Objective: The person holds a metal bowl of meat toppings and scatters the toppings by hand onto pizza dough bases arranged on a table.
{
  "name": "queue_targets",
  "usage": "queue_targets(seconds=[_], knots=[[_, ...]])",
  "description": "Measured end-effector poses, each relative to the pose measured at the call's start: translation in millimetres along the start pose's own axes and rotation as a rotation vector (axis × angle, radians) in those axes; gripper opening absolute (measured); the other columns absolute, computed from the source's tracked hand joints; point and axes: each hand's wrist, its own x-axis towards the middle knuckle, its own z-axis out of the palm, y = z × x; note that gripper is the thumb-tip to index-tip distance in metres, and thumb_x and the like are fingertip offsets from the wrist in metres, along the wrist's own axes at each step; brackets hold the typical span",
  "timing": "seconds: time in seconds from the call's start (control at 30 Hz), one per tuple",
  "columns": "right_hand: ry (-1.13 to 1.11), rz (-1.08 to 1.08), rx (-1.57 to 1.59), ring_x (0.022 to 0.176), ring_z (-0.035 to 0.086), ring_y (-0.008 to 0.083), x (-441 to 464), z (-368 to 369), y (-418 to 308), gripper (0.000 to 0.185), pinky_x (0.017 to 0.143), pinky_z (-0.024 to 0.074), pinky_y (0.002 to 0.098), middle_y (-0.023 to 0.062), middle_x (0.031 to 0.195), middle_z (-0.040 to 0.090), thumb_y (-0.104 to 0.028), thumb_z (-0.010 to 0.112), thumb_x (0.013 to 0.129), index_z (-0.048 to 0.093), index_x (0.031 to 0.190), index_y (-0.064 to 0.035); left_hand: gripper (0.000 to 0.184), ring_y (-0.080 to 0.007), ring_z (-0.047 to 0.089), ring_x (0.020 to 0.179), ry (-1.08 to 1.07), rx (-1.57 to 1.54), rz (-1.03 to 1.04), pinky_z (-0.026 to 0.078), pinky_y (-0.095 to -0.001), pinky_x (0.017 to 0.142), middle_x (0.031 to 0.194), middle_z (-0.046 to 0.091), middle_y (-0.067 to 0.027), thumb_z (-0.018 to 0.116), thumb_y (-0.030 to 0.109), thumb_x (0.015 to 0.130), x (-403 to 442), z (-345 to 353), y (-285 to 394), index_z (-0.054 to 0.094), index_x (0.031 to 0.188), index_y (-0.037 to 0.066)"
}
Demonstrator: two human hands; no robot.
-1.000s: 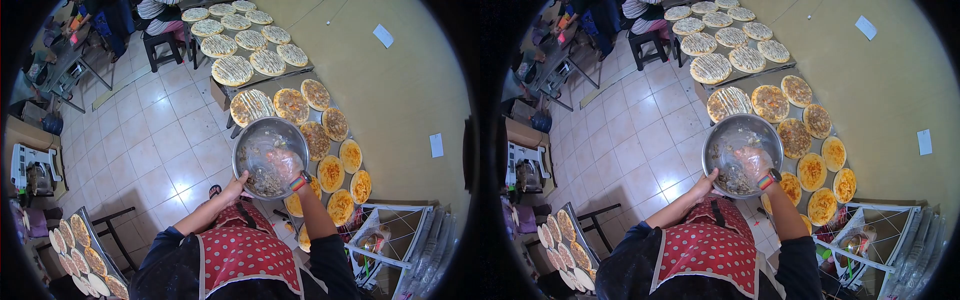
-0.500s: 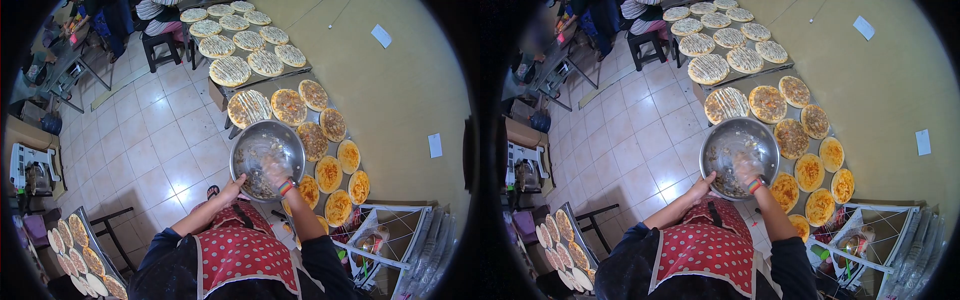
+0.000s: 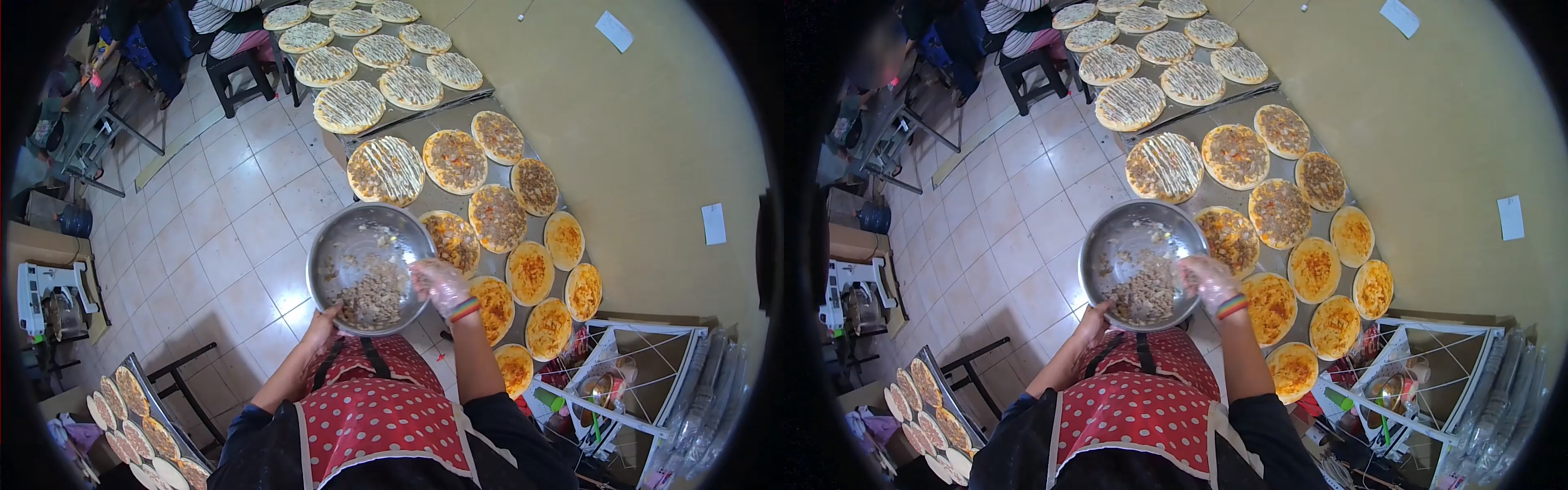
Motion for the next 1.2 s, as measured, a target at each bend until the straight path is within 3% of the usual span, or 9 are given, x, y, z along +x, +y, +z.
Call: queue_targets(seconds=[0.27,0.53,0.67,0.9,0.97,1.03,1.1,1.13,1.2], knots=[[0.405,-0.24,-0.068,0.051,0.047,0.0118,81,-139,28,0.011,0.046,0.0424,0.0235,0.0037,0.065,0.051,-0.005,0.048,0.074,0.052,0.084,-0.0022,0.038,-0.0267,0.053,0.081,0.153,-0.078,0.034,0.047,-0.0388,0.063,0.099,0.049,-0.0167,0.039,0.017,0.079,0,-50,-14,0.033,0.109,-0.005],[0.437,-0.068,-0.063,0.049,0.048,0.0127,122,-134,1,0.014,0.041,0.0397,0.0216,0.0044,0.06,0.051,-0.007,0.048,0.075,0.053,0.088,-0.0037,0.037,-0.0268,0.053,0.081,0.245,-0.152,0.066,0.048,-0.0374,0.059,0.1,0.048,-0.0173,0.037,0.018,0.08,-8,-63,-18,0.032,0.11,-0.003],[0.447,-0.393,-1.938,0.093,0.047,0.0256,134,-108,-2,0.028,0.08,0.0379,0.0319,0.0121,0.101,0.05,-0.015,0.049,0.07,0.053,0.097,-0.0086,0.036,-0.0258,0.054,0.079,0.26,-0.165,0.088,0.048,-0.0367,0.059,0.099,0.049,-0.0168,0.037,0.018,0.08,-9,-57,-16,0.032,0.11,-0.003],[0.213,-0.45,-2.03,0.092,0.047,0.0263,104,-59,-6,0.024,0.08,0.0378,0.0305,0.0114,0.099,0.051,-0.012,0.045,0.071,0.052,0.092,-0.0046,0.033,-0.0231,0.054,0.074,0.236,-0.192,0.08,0.048,-0.0335,0.054,0.093,0.049,-0.0145,0.038,0.017,0.08,-8,-60,-21,0.034,0.106,-0.002],[0.417,-0.702,-1.622,0.084,0.05,0.0231,116,-69,22,0.017,0.074,0.0388,0.0282,0.0095,0.084,0.054,-0.007,0.045,0.072,0.057,0.084,-0.0117,0.033,-0.0251,0.055,0.077,0.227,-0.169,0.091,0.048,-0.035,0.057,0.097,0.049,-0.0165,0.035,0.016,0.081,-6,-62,-23,0.034,0.107,-0.004],[0.316,-0.666,-1.689,0.083,0.051,0.0249,108,-60,28,0.019,0.072,0.0399,0.0293,0.0101,0.084,0.053,-0.007,0.047,0.071,0.056,0.087,-0.0122,0.034,-0.0253,0.054,0.078,0.217,-0.143,0.074,0.048,-0.0358,0.058,0.097,0.049,-0.0168,0.035,0.016,0.081,-6,-63,-23,0.034,0.107,-0.005],[0.228,-0.65,-1.725,0.093,0.046,0.0261,86,-45,25,0.026,0.084,0.0361,0.0273,0.012,0.097,0.051,-0.008,0.045,0.068,0.053,0.093,-0.0055,0.034,-0.0253,0.055,0.077,0.221,-0.165,0.082,0.048,-0.0359,0.057,0.097,0.049,-0.0168,0.035,0.016,0.081,-10,-58,-19,0.034,0.107,-0.005],[0.366,-0.831,-1.571,0.081,0.051,0.0257,93,-52,37,0.017,0.069,0.0421,0.0321,0.012,0.083,0.052,-0.01,0.047,0.072,0.056,0.087,-0.0097,0.034,-0.0253,0.055,0.077,0.228,-0.192,0.095,0.048,-0.036,0.057,0.097,0.049,-0.0169,0.035,0.016,0.081,-10,-55,-17,0.034,0.107,-0.005],[0.355,-0.803,-1.584,0.081,0.051,0.0252,94,-51,35,0.016,0.069,0.0421,0.0318,0.0122,0.084,0.052,-0.01,0.047,0.073,0.056,0.086,-0.0099,0.034,-0.0253,0.055,0.077,0.22,-0.185,0.089,0.048,-0.0362,0.057,0.097,0.049,-0.0168,0.035,0.016,0.081,-10,-55,-18,0.034,0.108,-0.005]])
